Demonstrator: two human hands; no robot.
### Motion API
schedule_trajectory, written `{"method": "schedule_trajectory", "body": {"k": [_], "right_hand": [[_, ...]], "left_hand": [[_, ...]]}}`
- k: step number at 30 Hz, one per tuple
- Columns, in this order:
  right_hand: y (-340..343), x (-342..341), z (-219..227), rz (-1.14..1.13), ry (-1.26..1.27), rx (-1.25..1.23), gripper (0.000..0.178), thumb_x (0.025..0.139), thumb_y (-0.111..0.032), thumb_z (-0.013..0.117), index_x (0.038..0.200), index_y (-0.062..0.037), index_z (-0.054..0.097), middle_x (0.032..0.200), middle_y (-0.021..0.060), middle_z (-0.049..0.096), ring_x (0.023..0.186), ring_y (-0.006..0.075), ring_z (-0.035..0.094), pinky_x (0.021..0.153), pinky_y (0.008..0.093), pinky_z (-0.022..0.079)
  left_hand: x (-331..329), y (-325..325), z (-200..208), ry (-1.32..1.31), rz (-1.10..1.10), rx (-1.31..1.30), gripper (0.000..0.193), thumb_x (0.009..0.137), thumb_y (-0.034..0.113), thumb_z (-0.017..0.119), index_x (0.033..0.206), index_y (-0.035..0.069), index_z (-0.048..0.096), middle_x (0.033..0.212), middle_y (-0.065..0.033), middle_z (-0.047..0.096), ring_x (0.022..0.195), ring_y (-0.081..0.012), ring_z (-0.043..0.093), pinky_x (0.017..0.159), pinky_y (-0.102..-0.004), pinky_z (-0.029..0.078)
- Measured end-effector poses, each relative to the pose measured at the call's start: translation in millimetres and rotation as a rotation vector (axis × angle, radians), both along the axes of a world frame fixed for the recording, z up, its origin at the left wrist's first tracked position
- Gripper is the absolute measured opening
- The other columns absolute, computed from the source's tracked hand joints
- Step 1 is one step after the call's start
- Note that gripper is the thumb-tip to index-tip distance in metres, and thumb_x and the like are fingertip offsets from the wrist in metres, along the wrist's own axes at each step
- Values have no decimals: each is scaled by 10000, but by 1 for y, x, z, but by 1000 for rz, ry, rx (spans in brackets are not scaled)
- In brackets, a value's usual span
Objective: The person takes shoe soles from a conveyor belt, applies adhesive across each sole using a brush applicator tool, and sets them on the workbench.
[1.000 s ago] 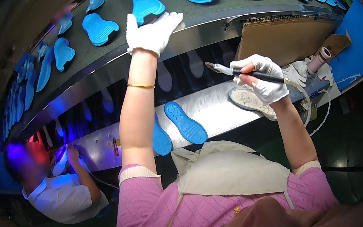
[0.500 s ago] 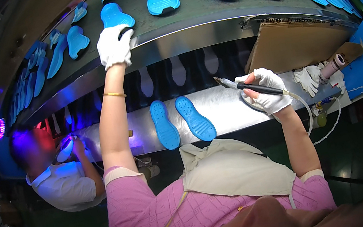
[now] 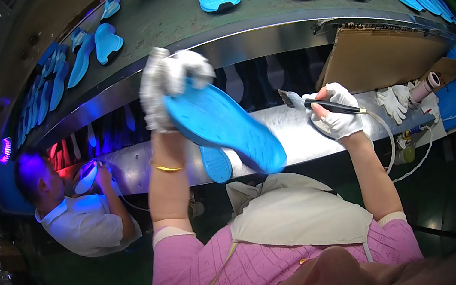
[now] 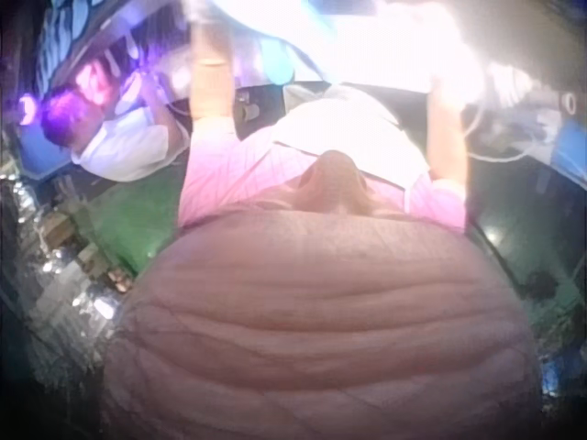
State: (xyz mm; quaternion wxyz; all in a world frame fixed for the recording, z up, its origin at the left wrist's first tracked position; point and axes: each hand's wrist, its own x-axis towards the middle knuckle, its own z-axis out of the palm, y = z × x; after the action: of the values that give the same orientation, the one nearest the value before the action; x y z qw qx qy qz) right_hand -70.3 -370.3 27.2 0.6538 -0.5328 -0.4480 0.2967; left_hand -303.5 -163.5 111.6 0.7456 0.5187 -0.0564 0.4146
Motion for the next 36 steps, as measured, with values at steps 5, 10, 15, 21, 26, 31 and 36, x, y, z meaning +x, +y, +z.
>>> {"method": "schedule_trajectory", "body": {"k": [5,10,15,21,26,31,36], "right_hand": [[-5,-18,1,87,152,-9,219,797,43,689,942,-41,548,838,71,636,704,118,624,647,235,512],[5,-30,6,120,-19,-25,179,805,15,690,905,-42,553,843,77,655,748,110,638,669,240,515],[21,-34,12,-93,-86,146,173,789,46,678,911,-39,589,850,73,662,737,109,637,663,234,521],[12,-53,8,137,-70,140,200,786,60,674,902,-38,543,837,69,608,702,116,622,664,238,509],[12,-52,2,28,-395,256,205,719,46,708,871,-51,610,803,82,591,696,183,613,629,272,498],[1,-48,-19,27,-317,143,212,698,38,724,859,-49,617,794,85,611,688,196,605,642,282,489],[-13,-68,1,165,-460,152,186,710,65,713,837,-33,618,778,68,608,690,148,612,642,262,491]], "left_hand": [[29,-54,-120,-32,-548,-792,879,821,742,403,1358,46,430,1356,-259,455,1218,-409,477,1030,-519,402],[39,-87,-130,97,-348,-873,794,855,718,384,1331,88,460,1288,-163,531,1137,-325,561,962,-478,481],[61,-106,-122,87,-262,-847,746,872,704,378,1304,104,483,1200,-121,595,1042,-266,622,899,-384,531],[66,-108,-126,133,-156,-874,809,842,719,429,1319,66,446,1236,-169,553,1067,-281,598,908,-393,524],[63,-103,-115,223,-78,-855,874,846,731,394,1353,20,402,1256,-216,533,1114,-333,569,978,-441,471],[58,-93,-124,127,-238,-878,907,830,732,432,1350,-10,407,1266,-239,527,1095,-357,575,972,-463,467],[49,-89,-120,261,-91,-869,853,853,717,401,1315,2,461,1211,-198,583,1059,-324,607,942,-458,496]]}}
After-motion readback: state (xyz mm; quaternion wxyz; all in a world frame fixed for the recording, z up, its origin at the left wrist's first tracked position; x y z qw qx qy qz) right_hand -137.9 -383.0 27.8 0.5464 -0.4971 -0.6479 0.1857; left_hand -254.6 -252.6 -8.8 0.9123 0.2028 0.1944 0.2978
